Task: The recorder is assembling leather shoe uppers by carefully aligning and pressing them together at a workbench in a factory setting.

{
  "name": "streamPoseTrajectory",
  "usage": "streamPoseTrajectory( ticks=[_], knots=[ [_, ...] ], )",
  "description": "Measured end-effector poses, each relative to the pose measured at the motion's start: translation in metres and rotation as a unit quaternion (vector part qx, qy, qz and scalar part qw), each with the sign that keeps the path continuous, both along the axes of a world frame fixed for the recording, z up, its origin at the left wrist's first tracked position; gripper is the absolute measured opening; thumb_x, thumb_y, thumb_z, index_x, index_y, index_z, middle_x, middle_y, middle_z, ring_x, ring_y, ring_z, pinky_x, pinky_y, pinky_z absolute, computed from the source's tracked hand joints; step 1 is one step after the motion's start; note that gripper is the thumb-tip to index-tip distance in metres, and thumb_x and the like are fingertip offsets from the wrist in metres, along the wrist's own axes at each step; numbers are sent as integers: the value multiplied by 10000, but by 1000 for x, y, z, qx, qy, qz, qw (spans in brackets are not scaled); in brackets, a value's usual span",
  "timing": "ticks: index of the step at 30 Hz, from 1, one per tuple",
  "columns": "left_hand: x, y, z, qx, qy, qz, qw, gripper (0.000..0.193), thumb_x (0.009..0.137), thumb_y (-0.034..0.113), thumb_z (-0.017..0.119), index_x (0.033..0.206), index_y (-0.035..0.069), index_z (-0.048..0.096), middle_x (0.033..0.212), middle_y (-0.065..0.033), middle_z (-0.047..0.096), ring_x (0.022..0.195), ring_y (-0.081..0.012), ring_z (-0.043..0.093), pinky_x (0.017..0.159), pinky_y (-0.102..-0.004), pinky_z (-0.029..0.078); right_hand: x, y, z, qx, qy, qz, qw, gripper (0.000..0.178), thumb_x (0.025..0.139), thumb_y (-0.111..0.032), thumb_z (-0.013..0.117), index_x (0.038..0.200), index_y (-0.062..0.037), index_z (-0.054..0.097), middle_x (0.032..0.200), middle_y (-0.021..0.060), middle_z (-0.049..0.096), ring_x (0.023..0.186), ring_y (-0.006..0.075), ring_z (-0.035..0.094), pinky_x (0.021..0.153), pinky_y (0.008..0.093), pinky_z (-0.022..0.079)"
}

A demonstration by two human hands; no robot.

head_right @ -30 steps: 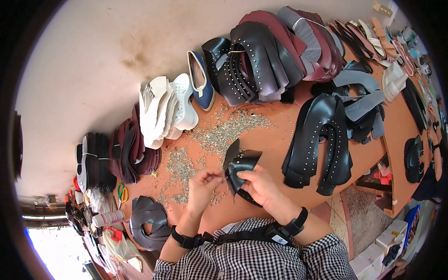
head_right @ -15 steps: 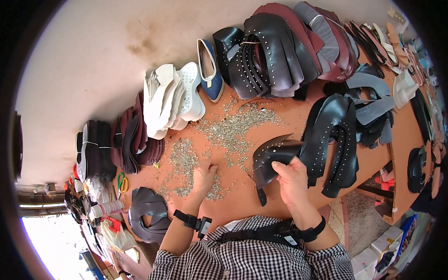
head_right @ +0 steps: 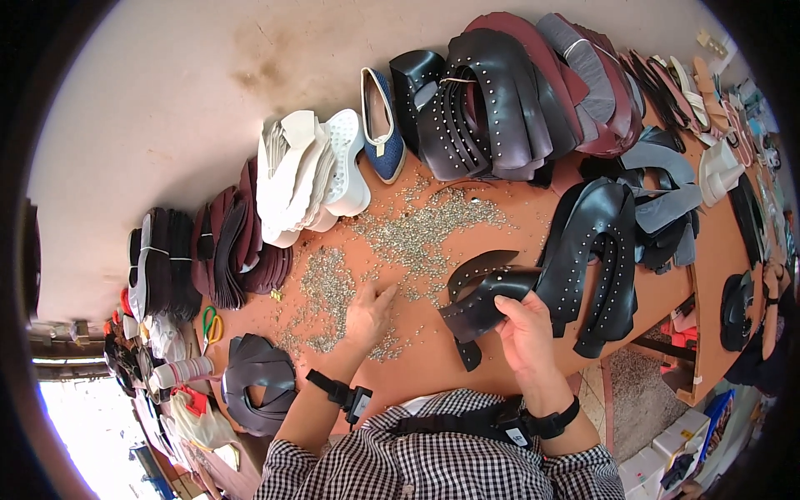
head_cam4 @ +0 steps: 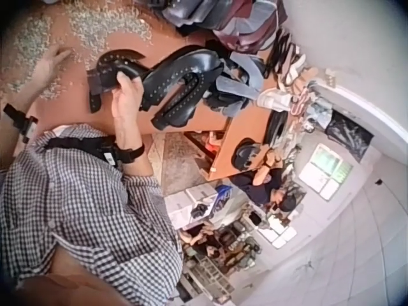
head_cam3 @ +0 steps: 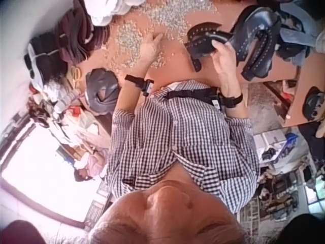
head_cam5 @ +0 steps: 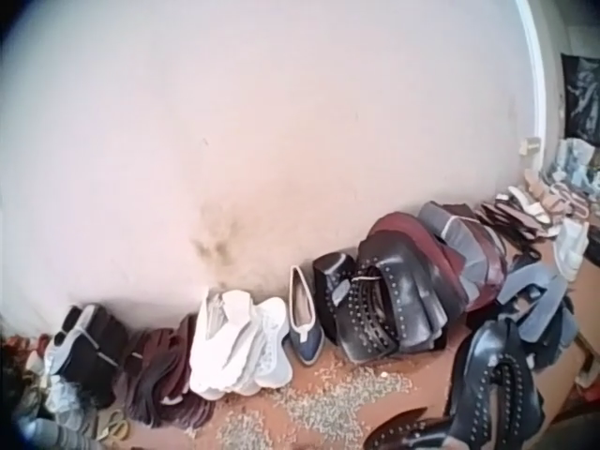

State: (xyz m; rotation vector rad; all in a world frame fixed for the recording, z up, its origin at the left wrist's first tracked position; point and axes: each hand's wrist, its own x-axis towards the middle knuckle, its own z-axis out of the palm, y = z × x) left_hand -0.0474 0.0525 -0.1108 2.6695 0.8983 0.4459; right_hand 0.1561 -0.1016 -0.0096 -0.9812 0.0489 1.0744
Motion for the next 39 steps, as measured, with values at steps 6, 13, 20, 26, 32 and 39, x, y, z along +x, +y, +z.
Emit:
streamPoseTrajectory(
  ticks=[6,13,20,26,32,39],
  knots=[
    [9,1,-1,-51,-72,45,995,113,724,68,602,836,63,617,796,-104,549,725,-284,555,611,-374,468,1,4,-4,3,39,14,999,202,799,11,504,996,6,544,947,95,617,871,193,605,777,343,496],
    [48,2,-3,-75,-36,49,995,58,736,79,581,789,56,576,795,-122,537,748,-312,553,636,-405,460,-3,4,-14,-25,10,25,999,198,801,12,510,994,-8,548,918,71,616,825,162,600,747,308,494],
    [58,5,-5,-14,106,11,994,85,772,117,525,797,37,537,845,-131,511,767,-314,554,643,-402,480,1,2,-17,-32,-19,32,999,177,805,11,524,977,-8,564,921,61,616,808,144,596,727,294,497],
    [65,8,2,-2,191,-34,981,126,738,118,516,793,5,523,866,-153,510,834,-313,542,623,-393,502,2,3,-13,-35,6,60,998,171,807,7,527,969,5,581,936,75,621,824,154,601,747,305,499],
    [52,17,3,-14,95,-53,994,114,738,124,547,754,14,525,789,-136,559,681,-305,578,567,-395,492,-3,7,-9,-21,64,88,994,164,806,1,532,961,18,583,940,86,620,827,162,601,758,307,497],
    [59,-10,60,-283,-184,83,938,72,744,20,592,784,-3,537,681,-80,579,586,-160,579,525,-287,464,-3,7,-9,-26,71,90,993,163,803,2,536,959,23,578,922,82,617,823,164,600,752,301,495]
  ],
)
